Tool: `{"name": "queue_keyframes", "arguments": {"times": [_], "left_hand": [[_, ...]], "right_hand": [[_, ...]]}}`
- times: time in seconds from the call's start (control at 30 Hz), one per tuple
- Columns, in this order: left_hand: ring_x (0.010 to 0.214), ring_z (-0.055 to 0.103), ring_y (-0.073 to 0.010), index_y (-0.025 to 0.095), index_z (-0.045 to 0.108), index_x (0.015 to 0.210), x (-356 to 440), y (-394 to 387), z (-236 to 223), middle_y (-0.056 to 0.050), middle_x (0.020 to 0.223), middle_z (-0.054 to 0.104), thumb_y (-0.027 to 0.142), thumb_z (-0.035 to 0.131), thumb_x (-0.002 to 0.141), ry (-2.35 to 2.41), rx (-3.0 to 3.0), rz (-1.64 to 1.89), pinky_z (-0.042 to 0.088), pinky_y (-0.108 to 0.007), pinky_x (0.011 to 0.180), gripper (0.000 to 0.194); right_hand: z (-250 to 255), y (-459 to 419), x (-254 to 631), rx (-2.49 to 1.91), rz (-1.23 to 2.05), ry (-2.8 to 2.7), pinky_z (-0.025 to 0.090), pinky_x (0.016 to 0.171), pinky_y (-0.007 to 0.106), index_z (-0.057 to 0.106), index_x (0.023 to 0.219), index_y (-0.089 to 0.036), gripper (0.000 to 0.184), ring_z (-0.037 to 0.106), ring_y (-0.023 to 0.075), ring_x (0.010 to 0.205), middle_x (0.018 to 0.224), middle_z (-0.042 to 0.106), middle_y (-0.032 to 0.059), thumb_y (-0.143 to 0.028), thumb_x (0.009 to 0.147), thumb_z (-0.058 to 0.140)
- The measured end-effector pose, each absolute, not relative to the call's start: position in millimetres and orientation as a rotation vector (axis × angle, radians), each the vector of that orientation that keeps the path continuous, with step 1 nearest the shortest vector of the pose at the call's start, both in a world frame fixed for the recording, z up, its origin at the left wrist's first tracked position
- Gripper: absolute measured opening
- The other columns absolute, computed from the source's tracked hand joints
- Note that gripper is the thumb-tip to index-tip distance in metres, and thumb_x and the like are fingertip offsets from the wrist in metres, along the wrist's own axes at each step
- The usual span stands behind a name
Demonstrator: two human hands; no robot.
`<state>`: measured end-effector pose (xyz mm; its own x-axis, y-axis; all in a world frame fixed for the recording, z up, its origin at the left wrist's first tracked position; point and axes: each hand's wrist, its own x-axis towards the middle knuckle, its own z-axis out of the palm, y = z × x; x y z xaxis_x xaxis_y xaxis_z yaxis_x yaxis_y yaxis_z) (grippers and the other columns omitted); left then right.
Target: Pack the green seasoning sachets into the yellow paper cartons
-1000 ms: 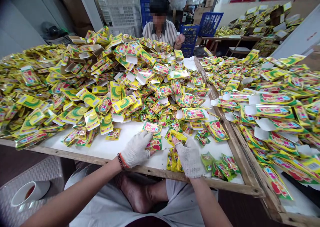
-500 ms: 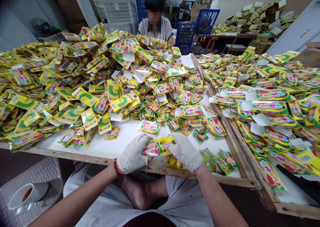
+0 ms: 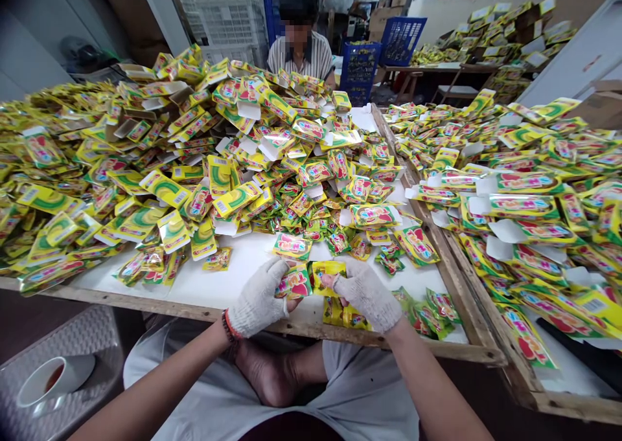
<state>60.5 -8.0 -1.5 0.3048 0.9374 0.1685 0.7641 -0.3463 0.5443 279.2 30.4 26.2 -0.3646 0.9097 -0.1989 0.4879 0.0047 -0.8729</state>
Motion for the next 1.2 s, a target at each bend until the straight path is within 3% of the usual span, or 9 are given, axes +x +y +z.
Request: {"name": "queue_keyframes", "arguments": {"times": [0.27, 0.43, 0.6, 0.77, 0.9, 1.1, 1.2], "left_hand": [[0.098, 0.055, -0.0252, 0.016, 0.053, 0.108, 56.0, -9.0, 1.9, -0.010, 0.107, 0.057, 0.037, 0.068, 0.069, 1.356, 2.142, 0.695, 0.046, -0.037, 0.085, 0.046], [0.090, 0.056, -0.0217, 0.017, 0.053, 0.107, 55.1, -8.2, 5.2, -0.006, 0.101, 0.058, 0.038, 0.068, 0.069, 1.316, 2.085, 0.662, 0.046, -0.033, 0.079, 0.046], [0.095, 0.055, -0.0227, 0.018, 0.053, 0.112, 53.3, -9.9, 3.9, -0.006, 0.105, 0.057, 0.040, 0.068, 0.070, 1.281, 2.130, 0.645, 0.046, -0.034, 0.082, 0.050], [0.099, 0.053, -0.0253, 0.017, 0.052, 0.116, 56.7, -13.7, -0.1, -0.009, 0.108, 0.055, 0.036, 0.068, 0.069, 1.338, 2.277, 0.605, 0.045, -0.038, 0.086, 0.054], [0.099, 0.052, -0.0257, 0.016, 0.053, 0.113, 60.8, -14.8, -1.4, -0.009, 0.110, 0.054, 0.029, 0.069, 0.067, 1.457, 2.287, 0.558, 0.046, -0.038, 0.086, 0.051], [0.100, 0.051, -0.0255, 0.016, 0.050, 0.119, 60.5, -16.0, -2.0, -0.008, 0.110, 0.053, 0.030, 0.069, 0.067, 1.415, 2.313, 0.514, 0.047, -0.039, 0.086, 0.058], [0.100, 0.051, -0.0260, 0.017, 0.050, 0.120, 61.5, -15.3, -2.7, -0.009, 0.110, 0.053, 0.028, 0.068, 0.067, 1.482, 2.310, 0.521, 0.047, -0.039, 0.086, 0.057]], "right_hand": [[13.1, 19.7, 290.2, -1.408, 1.748, -1.455, 0.034, 0.037, 0.017, 0.062, 0.103, -0.022, 0.032, 0.043, 0.0065, 0.044, 0.064, 0.052, -0.0054, -0.038, 0.076, 0.061], [13.4, 18.6, 291.4, -1.373, 1.795, -1.402, 0.034, 0.037, 0.015, 0.060, 0.109, -0.021, 0.041, 0.046, 0.0074, 0.049, 0.073, 0.060, -0.0023, -0.036, 0.071, 0.065], [20.0, 20.2, 290.9, -1.381, 1.850, -1.470, 0.033, 0.036, 0.015, 0.061, 0.099, -0.017, 0.033, 0.044, 0.0069, 0.049, 0.071, 0.057, -0.0018, -0.034, 0.070, 0.064], [23.9, 24.3, 280.8, -1.541, 1.606, -1.786, 0.033, 0.033, 0.019, 0.055, 0.089, -0.017, 0.024, 0.041, 0.0057, 0.038, 0.066, 0.056, -0.0023, -0.034, 0.073, 0.060], [22.6, 21.7, 267.8, -1.557, 1.298, -1.969, 0.036, 0.036, 0.019, 0.053, 0.082, -0.018, 0.013, 0.047, 0.0075, 0.039, 0.064, 0.057, -0.0011, -0.029, 0.076, 0.055], [23.0, 21.8, 265.8, -1.508, 1.498, -2.013, 0.035, 0.033, 0.020, 0.056, 0.090, -0.018, 0.021, 0.047, 0.0083, 0.035, 0.064, 0.059, -0.0014, -0.034, 0.077, 0.056], [19.5, 23.2, 270.4, -1.512, 1.487, -1.968, 0.040, 0.039, 0.021, 0.054, 0.093, -0.019, 0.020, 0.055, 0.0112, 0.043, 0.067, 0.061, -0.0006, -0.033, 0.079, 0.054]]}}
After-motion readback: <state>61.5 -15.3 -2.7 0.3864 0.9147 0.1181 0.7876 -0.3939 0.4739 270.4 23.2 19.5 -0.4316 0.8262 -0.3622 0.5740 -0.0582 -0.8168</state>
